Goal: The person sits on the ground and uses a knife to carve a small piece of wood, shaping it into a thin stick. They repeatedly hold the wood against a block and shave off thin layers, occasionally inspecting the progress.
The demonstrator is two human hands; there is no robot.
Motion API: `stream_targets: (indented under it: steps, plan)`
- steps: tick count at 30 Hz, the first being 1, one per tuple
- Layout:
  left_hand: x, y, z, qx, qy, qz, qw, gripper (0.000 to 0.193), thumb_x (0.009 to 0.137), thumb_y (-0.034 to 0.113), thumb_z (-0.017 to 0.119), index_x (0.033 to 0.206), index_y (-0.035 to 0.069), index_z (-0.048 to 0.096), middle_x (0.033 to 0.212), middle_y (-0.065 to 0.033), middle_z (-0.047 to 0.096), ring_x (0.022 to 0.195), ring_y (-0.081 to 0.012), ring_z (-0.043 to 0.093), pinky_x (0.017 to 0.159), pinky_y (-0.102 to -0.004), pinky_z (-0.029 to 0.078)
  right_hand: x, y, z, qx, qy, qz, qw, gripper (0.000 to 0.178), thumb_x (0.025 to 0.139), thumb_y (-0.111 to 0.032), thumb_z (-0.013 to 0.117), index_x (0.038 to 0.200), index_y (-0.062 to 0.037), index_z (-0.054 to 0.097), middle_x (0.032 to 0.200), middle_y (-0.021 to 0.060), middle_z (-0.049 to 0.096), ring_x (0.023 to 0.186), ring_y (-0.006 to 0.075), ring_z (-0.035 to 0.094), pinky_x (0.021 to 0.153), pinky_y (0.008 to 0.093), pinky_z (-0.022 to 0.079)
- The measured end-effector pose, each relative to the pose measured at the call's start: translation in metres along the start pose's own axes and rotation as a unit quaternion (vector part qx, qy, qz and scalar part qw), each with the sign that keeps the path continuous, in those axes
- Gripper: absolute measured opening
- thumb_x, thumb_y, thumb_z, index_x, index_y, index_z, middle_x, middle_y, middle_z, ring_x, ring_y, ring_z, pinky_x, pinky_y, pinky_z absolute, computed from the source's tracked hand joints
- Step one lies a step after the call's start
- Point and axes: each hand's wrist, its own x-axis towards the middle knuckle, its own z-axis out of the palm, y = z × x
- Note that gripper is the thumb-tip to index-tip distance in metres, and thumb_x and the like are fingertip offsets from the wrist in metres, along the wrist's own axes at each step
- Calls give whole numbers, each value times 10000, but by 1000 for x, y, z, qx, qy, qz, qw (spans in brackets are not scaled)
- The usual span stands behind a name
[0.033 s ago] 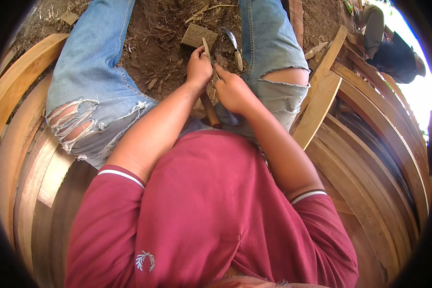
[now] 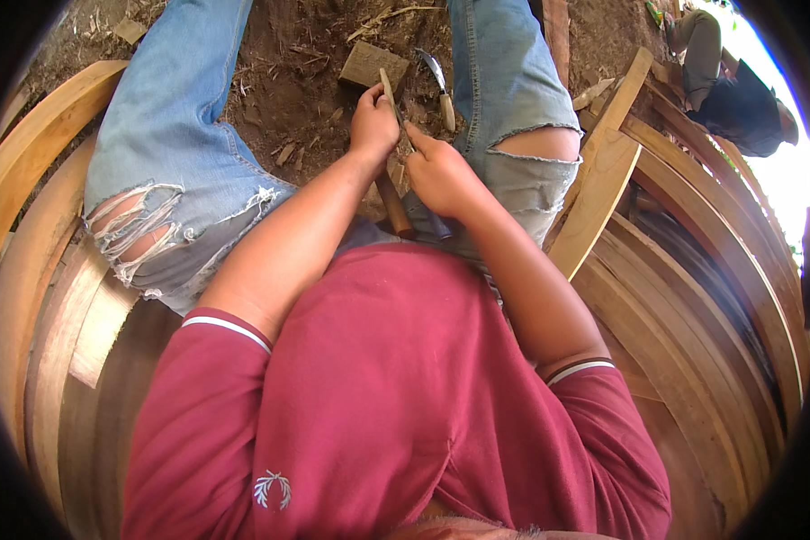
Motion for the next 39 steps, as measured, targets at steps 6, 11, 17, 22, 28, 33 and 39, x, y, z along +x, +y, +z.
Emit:
stream_targets:
  steps: [6, 11, 17, 22, 28, 33, 39]
  plan:
    - [-3, 2, -1, -60, -31, -16, 998, 426, 1030, 219, 445, 1405, 34, 530, 1293, -202, 632, 1171, -309, 622, 995, -389, 462, 25, -4, 2, -21, 15, -1, 1000, 574, 936, -141, 451, 1469, 71, 436, 1245, 351, 620, 1150, 350, 649, 984, 374, 476]
    - [6, -3, -2, -33, -20, -25, 999, 431, 1023, 226, 462, 1405, 38, 532, 1269, -192, 645, 1141, -284, 630, 968, -376, 473, 18, -5, 2, -38, 11, -15, 999, 577, 934, -138, 446, 1473, 69, 428, 1227, 347, 629, 1128, 379, 652, 967, 400, 483]
    - [-3, 7, 1, -87, -25, -39, 995, 434, 1019, 222, 475, 1395, 12, 529, 1217, -174, 657, 1086, -247, 636, 934, -363, 487, 32, 16, 10, -23, 51, -70, 996, 576, 933, -136, 445, 1497, -18, 449, 972, 264, 696, 821, 275, 667, 766, 381, 516]
    - [5, 3, 0, -100, -28, -37, 994, 436, 1015, 211, 468, 1388, -8, 525, 1198, -166, 657, 1058, -227, 634, 912, -347, 492, 42, 13, 9, 23, 27, -17, 999, 551, 928, -121, 433, 1465, -9, 481, 958, 241, 649, 852, 299, 607, 789, 402, 489]
    - [2, 8, -1, -81, -30, -36, 996, 457, 1030, 218, 442, 1415, -22, 499, 1219, -167, 639, 1081, -217, 619, 923, -343, 490, 39, 26, 11, 34, 32, -38, 998, 556, 934, -107, 435, 1468, 44, 466, 816, 137, 659, 654, 160, 574, 634, 330, 487]
    - [-10, 22, -5, -97, -56, -71, 991, 463, 1036, 236, 432, 1419, -14, 500, 1219, -165, 639, 1064, -211, 621, 911, -341, 492, 47, 28, 11, 70, 30, -35, 996, 556, 942, -95, 427, 1481, 40, 454, 749, 77, 601, 600, 129, 520, 572, 311, 453]
    - [3, 3, -2, -57, -21, -31, 998, 454, 1030, 238, 445, 1407, -5, 517, 1198, -161, 653, 1069, -211, 627, 910, -343, 493, 24, 16, 4, 51, 7, -26, 998, 548, 936, -96, 427, 1462, 54, 466, 887, 146, 629, 750, 202, 556, 691, 341, 473]
